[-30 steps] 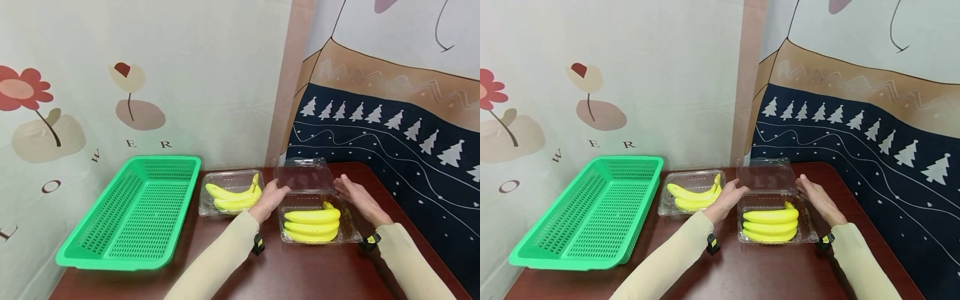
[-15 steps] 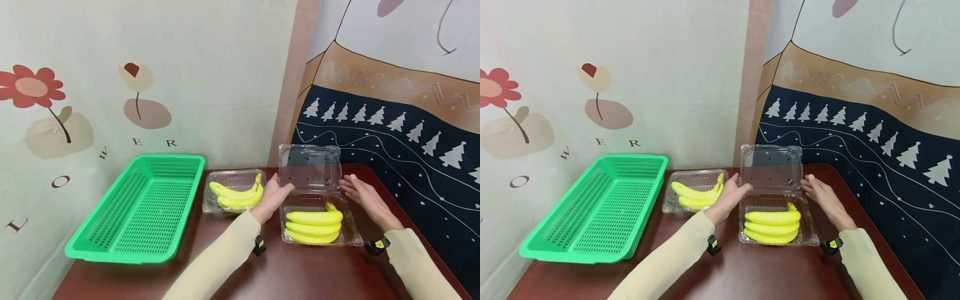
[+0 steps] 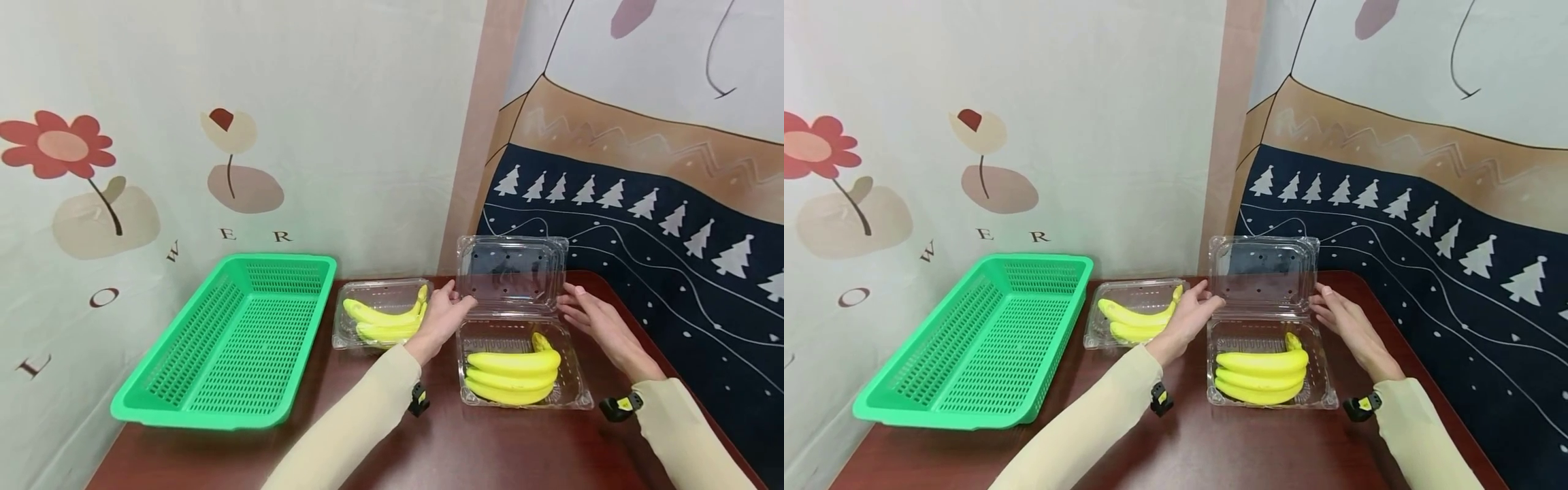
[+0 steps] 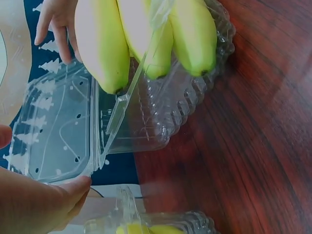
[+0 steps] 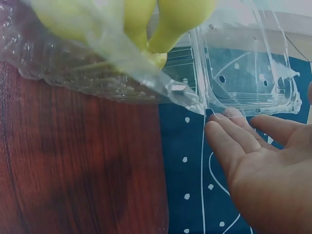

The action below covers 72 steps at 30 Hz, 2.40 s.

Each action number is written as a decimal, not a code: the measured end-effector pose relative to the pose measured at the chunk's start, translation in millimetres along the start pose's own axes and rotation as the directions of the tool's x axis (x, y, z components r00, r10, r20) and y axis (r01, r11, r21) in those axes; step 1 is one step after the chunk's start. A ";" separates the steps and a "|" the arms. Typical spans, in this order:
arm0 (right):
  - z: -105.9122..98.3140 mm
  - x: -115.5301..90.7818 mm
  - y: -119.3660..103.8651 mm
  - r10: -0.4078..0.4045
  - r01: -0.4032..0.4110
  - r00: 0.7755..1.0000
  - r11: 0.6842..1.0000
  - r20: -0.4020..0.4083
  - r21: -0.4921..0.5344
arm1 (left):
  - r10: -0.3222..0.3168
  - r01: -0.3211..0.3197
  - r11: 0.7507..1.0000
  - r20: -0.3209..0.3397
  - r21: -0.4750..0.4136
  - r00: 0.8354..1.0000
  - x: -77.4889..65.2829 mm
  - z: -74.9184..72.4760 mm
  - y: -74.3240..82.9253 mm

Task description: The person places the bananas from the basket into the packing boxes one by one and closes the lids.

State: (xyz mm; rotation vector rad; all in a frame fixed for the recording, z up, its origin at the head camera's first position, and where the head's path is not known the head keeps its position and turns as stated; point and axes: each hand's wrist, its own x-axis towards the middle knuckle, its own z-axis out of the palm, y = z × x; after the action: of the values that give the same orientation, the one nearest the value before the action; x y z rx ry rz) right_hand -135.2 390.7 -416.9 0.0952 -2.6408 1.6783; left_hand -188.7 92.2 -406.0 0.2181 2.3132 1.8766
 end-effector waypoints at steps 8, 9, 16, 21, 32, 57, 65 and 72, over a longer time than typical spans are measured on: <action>2.4 -5.0 -2.0 -0.002 0.002 1.000 1.000 -0.011 -0.031 | 0.048 -0.048 0.999 -0.016 0.017 0.999 -4.8 -5.4 -3.8; 2.7 -5.6 -2.1 -0.007 0.006 1.000 0.999 -0.009 -0.033 | 0.053 -0.053 0.998 -0.013 0.018 0.999 -5.6 -6.2 -4.0; 5.3 -9.9 -6.7 -0.023 0.023 1.000 0.999 -0.012 -0.034 | 0.099 -0.100 0.995 0.037 0.018 0.994 -11.5 -14.3 -5.5; 6.5 -14.0 -7.6 -0.038 0.037 0.999 0.999 -0.010 -0.033 | 0.130 -0.131 0.991 0.061 0.025 0.990 -15.0 -19.5 -7.7; 6.8 -24.2 -4.4 -0.140 0.141 0.990 0.989 -0.020 0.045 | 0.187 -0.188 0.982 0.111 -0.001 0.976 -25.6 -23.1 -6.3; 7.9 -59.2 -3.1 -0.220 0.225 0.974 0.967 -0.053 0.119 | 0.212 -0.238 0.968 0.247 0.082 0.946 -60.8 -43.6 -9.0; 13.2 -73.4 -1.4 -0.194 0.195 0.980 0.981 -0.041 0.009 | 0.213 -0.257 0.959 0.295 0.117 0.932 -74.3 -47.9 -15.7; 17.7 -82.8 0.4 -0.201 0.200 0.980 0.979 -0.011 -0.028 | 0.251 -0.310 0.941 0.341 0.132 0.906 -81.9 -48.5 -25.6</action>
State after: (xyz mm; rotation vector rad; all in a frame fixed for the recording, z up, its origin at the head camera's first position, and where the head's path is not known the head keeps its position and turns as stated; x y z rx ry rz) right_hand -52.2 378.6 -428.2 0.3363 -2.5432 1.5741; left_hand -119.3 23.4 -418.8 0.8582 2.3160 1.5856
